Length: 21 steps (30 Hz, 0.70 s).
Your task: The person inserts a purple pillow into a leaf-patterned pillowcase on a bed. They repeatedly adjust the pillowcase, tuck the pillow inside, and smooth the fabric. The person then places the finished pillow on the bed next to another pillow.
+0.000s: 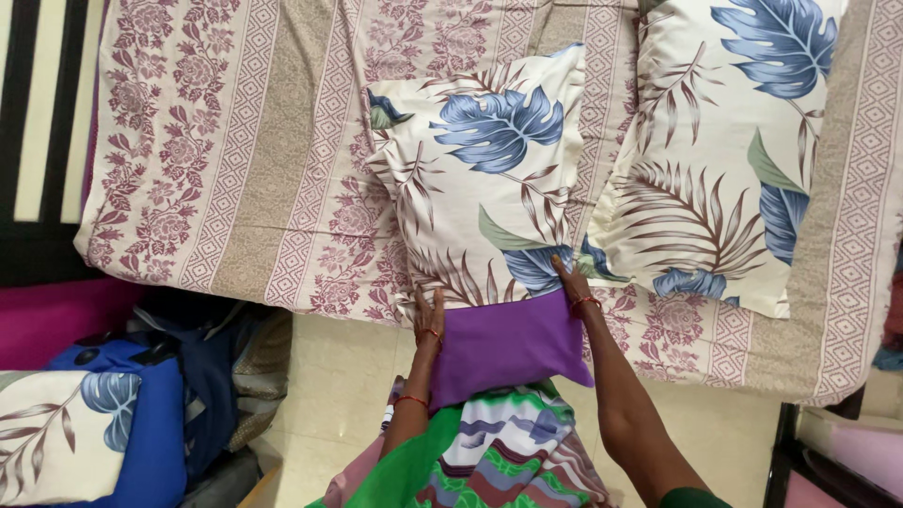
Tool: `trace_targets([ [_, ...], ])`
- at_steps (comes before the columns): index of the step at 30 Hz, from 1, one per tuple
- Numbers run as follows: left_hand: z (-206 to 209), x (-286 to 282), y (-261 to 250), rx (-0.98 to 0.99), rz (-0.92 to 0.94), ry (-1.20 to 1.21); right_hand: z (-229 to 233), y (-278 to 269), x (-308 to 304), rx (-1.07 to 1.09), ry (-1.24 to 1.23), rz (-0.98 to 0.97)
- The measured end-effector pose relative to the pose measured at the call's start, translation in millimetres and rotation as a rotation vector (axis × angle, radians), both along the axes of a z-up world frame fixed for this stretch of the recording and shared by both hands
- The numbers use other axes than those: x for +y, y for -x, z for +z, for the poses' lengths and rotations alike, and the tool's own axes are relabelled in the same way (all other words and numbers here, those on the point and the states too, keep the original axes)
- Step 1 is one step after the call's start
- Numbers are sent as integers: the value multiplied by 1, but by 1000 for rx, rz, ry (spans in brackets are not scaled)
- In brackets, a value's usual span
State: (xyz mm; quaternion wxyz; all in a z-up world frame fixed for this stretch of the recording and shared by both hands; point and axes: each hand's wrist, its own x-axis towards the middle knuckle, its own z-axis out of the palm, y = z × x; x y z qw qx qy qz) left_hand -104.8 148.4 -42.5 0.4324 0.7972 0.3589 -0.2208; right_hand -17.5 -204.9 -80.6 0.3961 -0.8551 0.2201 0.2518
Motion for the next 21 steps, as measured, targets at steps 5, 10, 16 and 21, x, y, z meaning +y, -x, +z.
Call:
trace_targets([
  [5,16,9,-12,137,13,-28,41,2,7,123,-361,-229],
  [10,18,8,-21,6,5,22,80,-18,2,-426,-495,-42],
  [16,21,-73,-43,-235,-188,156,260,-70,3,-403,-304,-70],
  [21,41,-119,-67,-437,-358,198,400,-87,44,-634,-47,164],
])
